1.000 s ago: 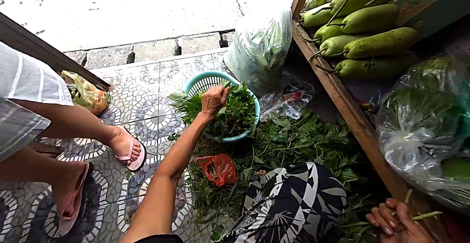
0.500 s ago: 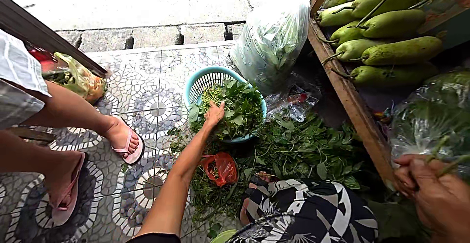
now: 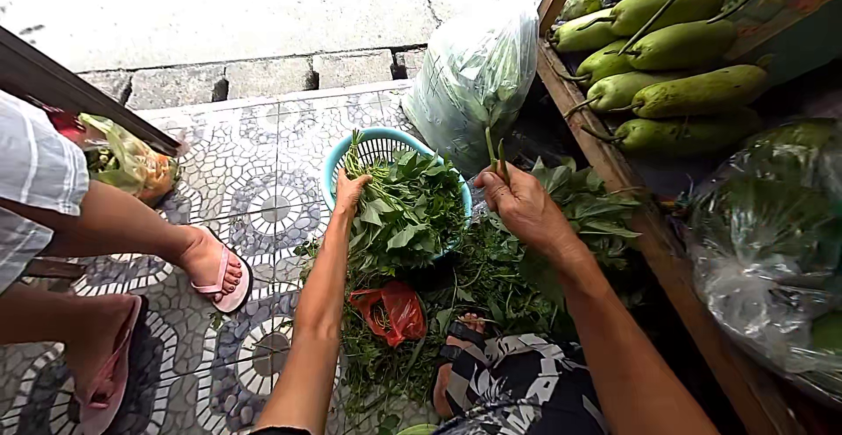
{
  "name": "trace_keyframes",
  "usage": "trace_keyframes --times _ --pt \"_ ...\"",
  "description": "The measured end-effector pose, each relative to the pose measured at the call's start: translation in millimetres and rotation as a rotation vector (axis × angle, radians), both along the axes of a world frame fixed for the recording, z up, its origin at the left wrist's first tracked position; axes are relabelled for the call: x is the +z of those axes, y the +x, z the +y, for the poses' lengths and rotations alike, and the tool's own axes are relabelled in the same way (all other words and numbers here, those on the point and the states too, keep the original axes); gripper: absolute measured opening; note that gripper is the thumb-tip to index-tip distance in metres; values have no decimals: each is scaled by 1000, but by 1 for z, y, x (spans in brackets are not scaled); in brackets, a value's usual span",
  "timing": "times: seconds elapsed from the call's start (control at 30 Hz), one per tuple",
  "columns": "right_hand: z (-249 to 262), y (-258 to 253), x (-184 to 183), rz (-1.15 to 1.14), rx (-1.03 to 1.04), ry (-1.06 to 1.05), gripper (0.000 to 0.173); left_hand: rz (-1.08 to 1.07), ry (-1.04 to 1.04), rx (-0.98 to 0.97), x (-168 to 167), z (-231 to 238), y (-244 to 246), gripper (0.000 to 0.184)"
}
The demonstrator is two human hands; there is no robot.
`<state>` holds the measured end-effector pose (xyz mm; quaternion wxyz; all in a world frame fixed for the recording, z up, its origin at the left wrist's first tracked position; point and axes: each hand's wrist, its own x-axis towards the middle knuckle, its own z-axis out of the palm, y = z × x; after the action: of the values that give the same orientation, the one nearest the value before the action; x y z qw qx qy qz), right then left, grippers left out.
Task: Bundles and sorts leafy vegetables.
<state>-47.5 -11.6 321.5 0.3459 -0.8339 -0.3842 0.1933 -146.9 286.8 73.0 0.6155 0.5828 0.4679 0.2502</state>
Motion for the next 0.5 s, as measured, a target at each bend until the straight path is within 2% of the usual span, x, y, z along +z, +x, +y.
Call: trace_keyframes --times 0.1,0.2,0.3,0.4,0.43,0.47,0.5 --pt "6 -3 -26 128 -87 78 29 -153 173 -109 52 -49 -23 74" --pt "14 -5 -40 307 -153 238 25 -157 319 -215 100 -95 -27 71" --pt "22 -16 -38 501 -203 357 38 -115 548 -272 124 -149 -18 70" --pt "17 -20 -35 499 -189 316 29 -167 691 -538 141 -193 -20 71" --pt "12 -15 -33 467 -192 282 31 -167 664 -640 149 -190 -23 68" --pt "4 -6 -28 453 -206 252 34 -161 626 -676 155 -179 -25 54" --pt "-4 3 -24 435 -243 232 36 -142 592 -624 156 -164 -26 38"
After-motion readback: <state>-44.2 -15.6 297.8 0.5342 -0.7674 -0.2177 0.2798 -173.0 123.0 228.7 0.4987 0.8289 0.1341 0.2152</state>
